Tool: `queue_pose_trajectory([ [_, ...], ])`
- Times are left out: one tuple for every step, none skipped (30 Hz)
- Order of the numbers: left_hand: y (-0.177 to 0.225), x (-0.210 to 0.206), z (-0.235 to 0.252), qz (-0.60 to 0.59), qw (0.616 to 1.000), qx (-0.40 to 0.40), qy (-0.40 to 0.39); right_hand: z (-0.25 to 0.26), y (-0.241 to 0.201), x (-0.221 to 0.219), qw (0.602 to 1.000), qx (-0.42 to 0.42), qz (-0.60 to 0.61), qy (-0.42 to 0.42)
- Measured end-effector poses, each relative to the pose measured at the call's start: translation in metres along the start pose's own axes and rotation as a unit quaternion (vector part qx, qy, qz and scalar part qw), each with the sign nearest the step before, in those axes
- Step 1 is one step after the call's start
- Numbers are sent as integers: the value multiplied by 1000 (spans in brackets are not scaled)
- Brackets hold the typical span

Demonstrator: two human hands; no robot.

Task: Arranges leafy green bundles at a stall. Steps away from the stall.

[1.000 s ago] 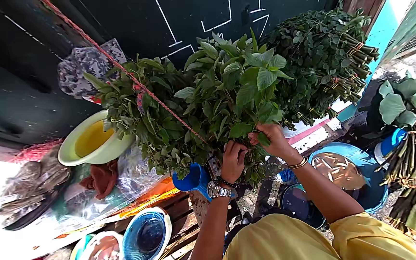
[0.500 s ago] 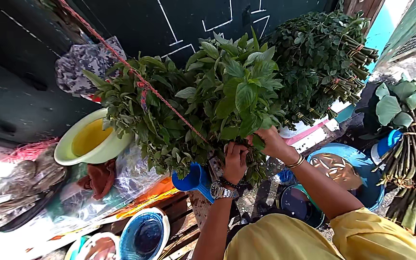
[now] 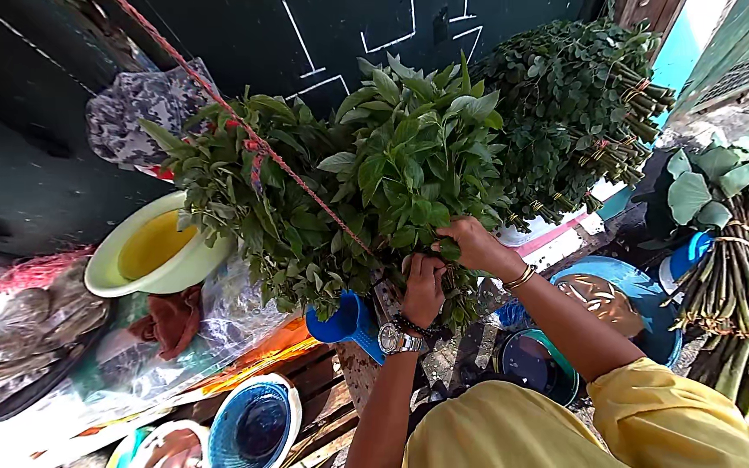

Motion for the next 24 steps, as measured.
queue_pose_trajectory([
  [1, 0, 0, 1, 1000, -3, 1, 1, 1, -1, 1000, -9, -9, -8],
  [1, 0, 1, 2, 1000, -5, 3, 1, 1, -1, 1000, -16, -17, -14],
  [1, 0, 1, 5, 1000, -6, 4, 0, 0, -2, 999, -21, -23, -18],
  [1, 0, 1, 6, 1000, -6, 4, -2, 0, -2, 999, -26, -30, -17],
  [0, -1, 1, 3, 1000, -5, 3, -6, 0, -3, 999, -25, -37, -12],
  [0, -1, 1, -2, 1000, -4, 4, -9, 1, -3, 999, -25, -40, -6],
  [-1, -2, 0, -5, 1000, -6, 6, -11, 1, -4, 999, -24, -41, -4],
  [-1, -2, 0, -5, 1000, -7, 8, -11, 1, -5, 999, -26, -42, -5],
  [-1, -2, 0, -3, 1000, -9, 9, -11, 2, -6, 999, -28, -44, -6],
  [0, -2, 0, 0, 1000, -13, 13, -11, 2, -8, 999, -29, -45, -7],
  [0, -2, -1, 3, 1000, -18, 15, -12, 4, -10, 998, -30, -47, -9],
  [0, -3, -1, 5, 1000, -21, 16, -12, 4, -11, 998, -29, -48, -9],
  [1, -3, -1, 6, 1000, -22, 15, -13, 5, -12, 998, -28, -49, -8],
  [1, -3, -1, 8, 1000, -20, 13, -14, 5, -12, 998, -26, -49, -7],
  [1, -4, -1, 11, 1000, -19, 12, -14, 6, -13, 998, -26, -50, -6],
  [1, -3, -1, 11, 1000, -16, 12, -14, 7, -14, 998, -26, -49, -7],
  [1, -3, -1, 9, 1000, -12, 10, -14, 8, -15, 999, -25, -46, -9],
  [1, -2, -1, 3, 1000, -8, 13, -14, 8, -15, 999, -21, -41, -11],
  [0, 0, -1, -8, 1000, -2, 18, -12, 9, -15, 999, -15, -32, -17],
  [-1, 2, 0, -22, 999, 1, 26, -11, 10, -13, 999, -8, -21, -25],
  [-3, 3, 0, -35, 999, 1, 33, -10, 10, -12, 999, -2, -12, -31],
  [-4, 4, 1, -45, 998, 0, 37, -10, 11, -11, 1000, -1, -6, -30],
  [-4, 4, 1, -51, 998, 0, 38, -9, 11, -9, 1000, -9, -4, -24],
  [-4, 3, 1, -55, 998, 0, 39, -10, 12, -8, 1000, -25, -3, -13],
])
Point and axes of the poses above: each hand's wrist, its own z-axis towards the middle knuckle, its own x-axis out of the back of the hand, y = z × x, the point moved 8 cm from there along z, towards the middle knuckle, and after that the axes turned 6 degrees about -z, right-handed, at the moved point
